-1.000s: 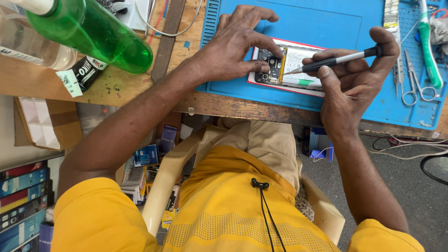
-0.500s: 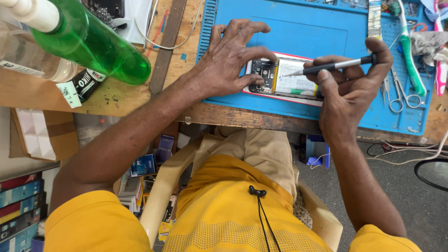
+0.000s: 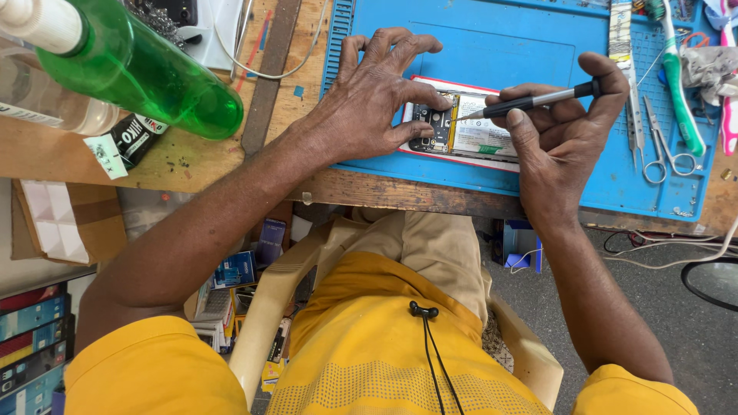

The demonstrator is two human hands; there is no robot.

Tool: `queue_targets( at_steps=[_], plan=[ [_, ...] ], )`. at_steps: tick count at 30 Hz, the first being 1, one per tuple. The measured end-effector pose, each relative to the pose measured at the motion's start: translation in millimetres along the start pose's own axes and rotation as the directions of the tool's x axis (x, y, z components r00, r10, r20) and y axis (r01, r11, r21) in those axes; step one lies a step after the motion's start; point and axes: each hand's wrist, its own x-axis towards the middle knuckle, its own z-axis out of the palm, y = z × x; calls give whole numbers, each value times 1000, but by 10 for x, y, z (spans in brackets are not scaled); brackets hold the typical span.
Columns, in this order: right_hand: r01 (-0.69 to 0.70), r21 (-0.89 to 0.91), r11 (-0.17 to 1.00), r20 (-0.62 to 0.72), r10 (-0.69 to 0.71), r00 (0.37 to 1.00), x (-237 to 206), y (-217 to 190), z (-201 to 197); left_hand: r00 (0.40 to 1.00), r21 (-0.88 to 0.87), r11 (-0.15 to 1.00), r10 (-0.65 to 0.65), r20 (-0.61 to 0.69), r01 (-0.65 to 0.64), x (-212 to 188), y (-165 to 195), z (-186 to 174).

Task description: The person reassembles a disassembled smartphone on a blue mat. They place a black frame over the battery, secure it with a screwdriver, then attach a camera module and fasten it with screws. The phone remains open on the mat at the end.

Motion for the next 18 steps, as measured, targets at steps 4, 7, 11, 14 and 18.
queue_targets(
  at_steps=[4,7,11,14,18],
  plan=[
    [8,-12,1000,3,-8,1000,4,-12,16,1000,-11,1000,-5,7,5,-4,-7,10],
    [-17,14,1000,-4,17,1000,4,-19,26,1000,-6,1000,-2,7,2,-5,-13,23],
    [1,-7,1000,9,-1,1000,-1,-8,19,1000,-5,1000,1,2,-1,-2,-14,35],
    [14,-30,999,8,-13,1000,-13,7,3,1000,-2,1000,3,-1,-3,0,-12,40],
    [23,-43,999,5,-23,1000,-34,23,-13,1000,5,1000,1,5,-1,-11,-15,54]
  ],
)
